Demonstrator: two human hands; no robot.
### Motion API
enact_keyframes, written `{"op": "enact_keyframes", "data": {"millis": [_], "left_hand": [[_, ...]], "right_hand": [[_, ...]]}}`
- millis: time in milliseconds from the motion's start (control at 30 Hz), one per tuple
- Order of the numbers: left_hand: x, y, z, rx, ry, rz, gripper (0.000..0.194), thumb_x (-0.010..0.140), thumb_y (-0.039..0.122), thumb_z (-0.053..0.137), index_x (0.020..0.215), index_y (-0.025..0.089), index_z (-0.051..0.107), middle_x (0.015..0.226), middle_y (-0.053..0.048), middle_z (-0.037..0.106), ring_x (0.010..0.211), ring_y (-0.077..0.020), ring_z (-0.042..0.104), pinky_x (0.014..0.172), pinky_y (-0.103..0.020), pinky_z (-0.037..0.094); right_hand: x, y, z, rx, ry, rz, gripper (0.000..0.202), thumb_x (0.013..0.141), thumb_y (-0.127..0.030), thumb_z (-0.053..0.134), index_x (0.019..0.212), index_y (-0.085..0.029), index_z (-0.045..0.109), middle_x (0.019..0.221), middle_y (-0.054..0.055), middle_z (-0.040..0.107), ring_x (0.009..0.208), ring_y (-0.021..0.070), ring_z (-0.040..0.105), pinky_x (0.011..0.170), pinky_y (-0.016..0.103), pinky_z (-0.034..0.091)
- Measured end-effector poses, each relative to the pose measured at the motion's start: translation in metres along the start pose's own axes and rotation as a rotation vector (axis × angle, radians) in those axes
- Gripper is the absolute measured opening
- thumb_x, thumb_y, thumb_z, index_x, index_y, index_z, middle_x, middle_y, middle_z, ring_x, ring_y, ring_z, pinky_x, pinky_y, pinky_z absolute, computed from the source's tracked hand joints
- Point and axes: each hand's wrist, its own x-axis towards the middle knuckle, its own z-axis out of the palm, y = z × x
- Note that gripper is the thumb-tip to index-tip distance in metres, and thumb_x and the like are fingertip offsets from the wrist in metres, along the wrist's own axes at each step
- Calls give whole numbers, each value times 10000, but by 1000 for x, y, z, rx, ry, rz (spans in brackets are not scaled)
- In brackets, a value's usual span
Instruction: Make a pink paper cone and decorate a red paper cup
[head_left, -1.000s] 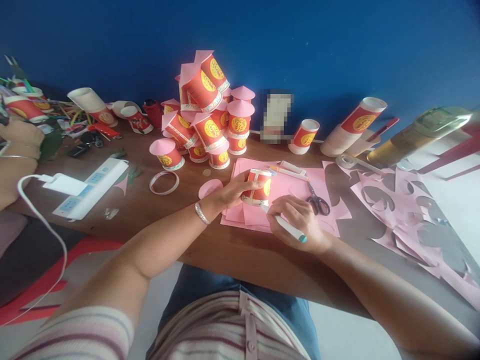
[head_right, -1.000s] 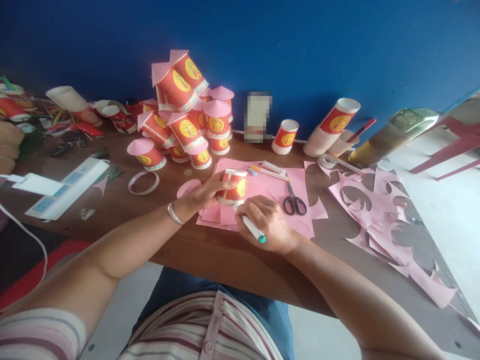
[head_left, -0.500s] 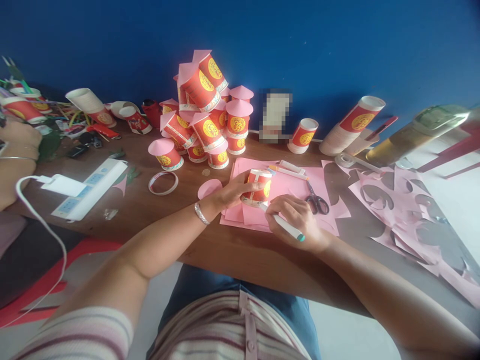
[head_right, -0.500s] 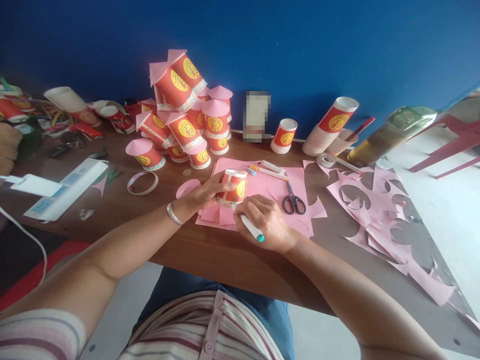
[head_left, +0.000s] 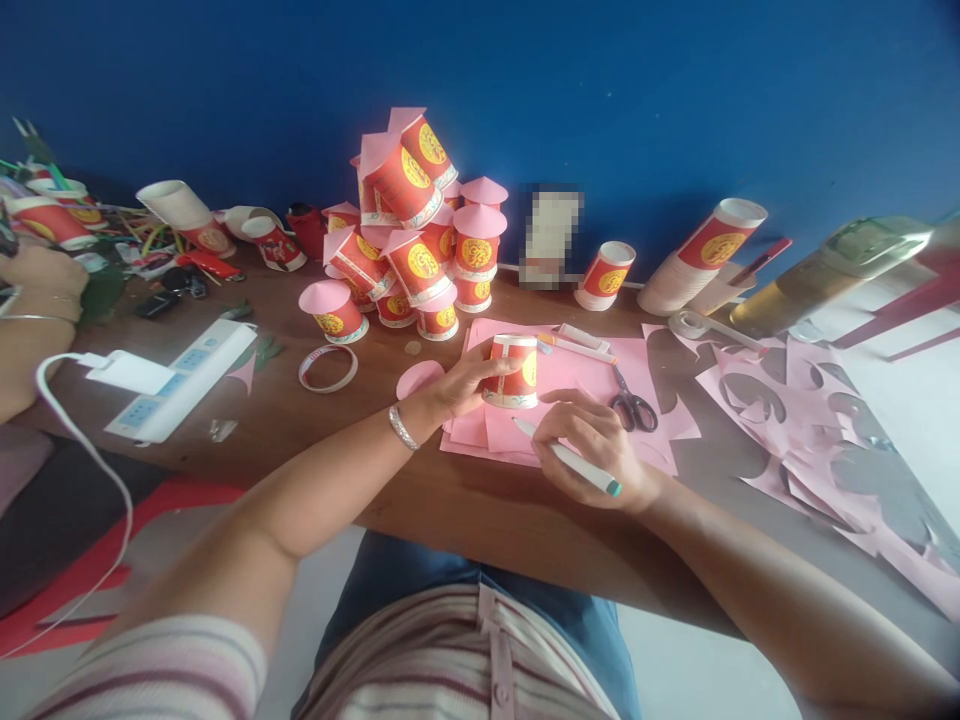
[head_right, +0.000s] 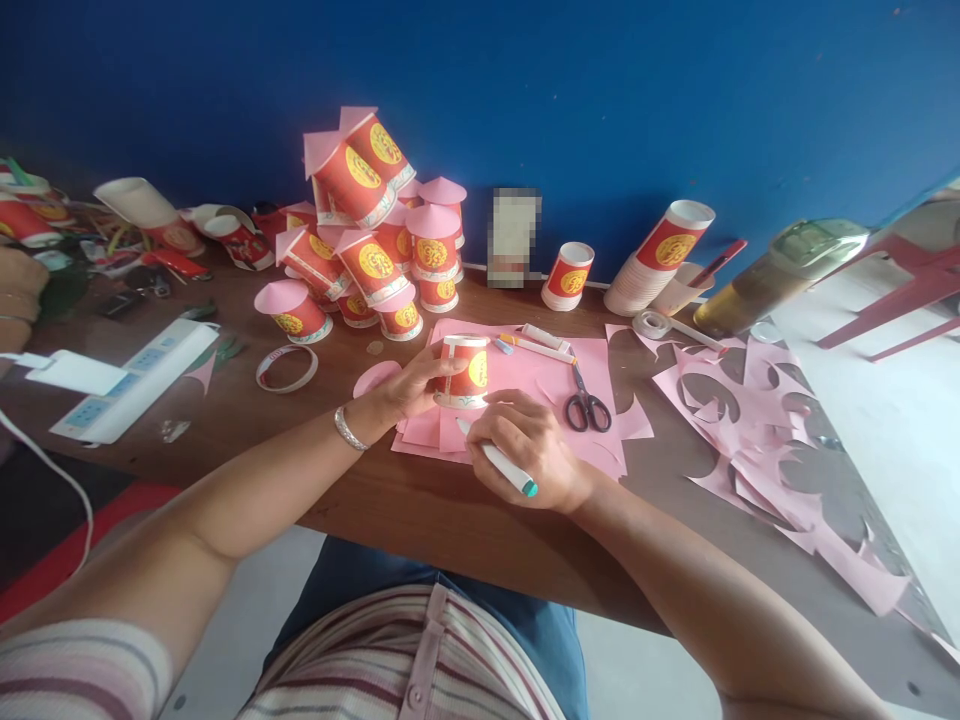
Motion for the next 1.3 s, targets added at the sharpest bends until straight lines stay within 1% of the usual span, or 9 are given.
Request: {"op": "enact_keyframes", "data": {"millis": [133,300,500,667,867,967,1067,1200,1300], "left_hand": [[0,0,-1,-20,35,13,278,894,357,726,1136,220,720,1002,-54,722,934,-198,695,766,-279,585],[3,-1,-1,-51,20,93,295,908,349,710,1174,221,721,1102,-83,740,1044,-229,702,909,-335,584],[6,-3,-2,-92,-4,34,290,900,385,715,1123,202,744,1237,-106,727,1146,-265,683,919,-341,589],[1,0,2,-16,-31,-13,441,885,471,729,1256,235,700,1127,-83,739,1033,-237,699,855,-334,589],[0,4,7,40,-7,-42,522,812,454,816,1243,187,688,977,-54,723,898,-175,683,777,-265,560],[1,4,6,16,-5,-30,502,815,435,813,1241,202,689,1046,-68,728,944,-183,690,832,-285,571],[3,3,4,9,2,3,406,846,422,779,1182,205,712,1067,-74,724,991,-198,690,862,-302,575],[3,1,2,-13,38,-1,292,880,405,722,1102,216,736,1098,-88,717,1078,-230,673,883,-318,581],[3,2,3,-29,3,-4,304,885,418,705,1110,217,734,1140,-95,713,1077,-241,672,887,-333,582]], "right_hand": [[1,0,-1,-13,5,15,212,865,-55,585,969,-235,542,754,-29,672,624,144,618,1018,538,559],[1,0,0,7,-5,65,202,873,-60,572,964,-238,548,773,-34,676,635,137,623,1091,575,518],[1,0,0,67,-38,64,181,897,-69,561,961,-238,556,779,-40,677,631,128,616,1155,586,474],[1,-1,1,90,-68,42,168,899,-72,577,966,-225,556,796,-24,690,646,134,640,1153,580,487],[2,-1,1,118,-81,29,157,918,-80,575,981,-223,556,794,-26,687,645,127,635,1116,571,520],[0,0,1,79,-41,5,178,900,-72,599,991,-218,557,797,-16,688,658,137,641,1029,543,577],[-1,0,2,32,-2,27,185,899,-85,618,1014,-217,559,814,2,688,693,155,648,937,511,615],[-1,-1,2,48,10,55,179,910,-81,598,1020,-216,558,813,-3,675,691,150,639,1013,546,591],[-1,-1,2,61,-13,52,177,915,-82,586,1022,-221,560,823,-11,680,675,142,633,1032,545,586]]}}
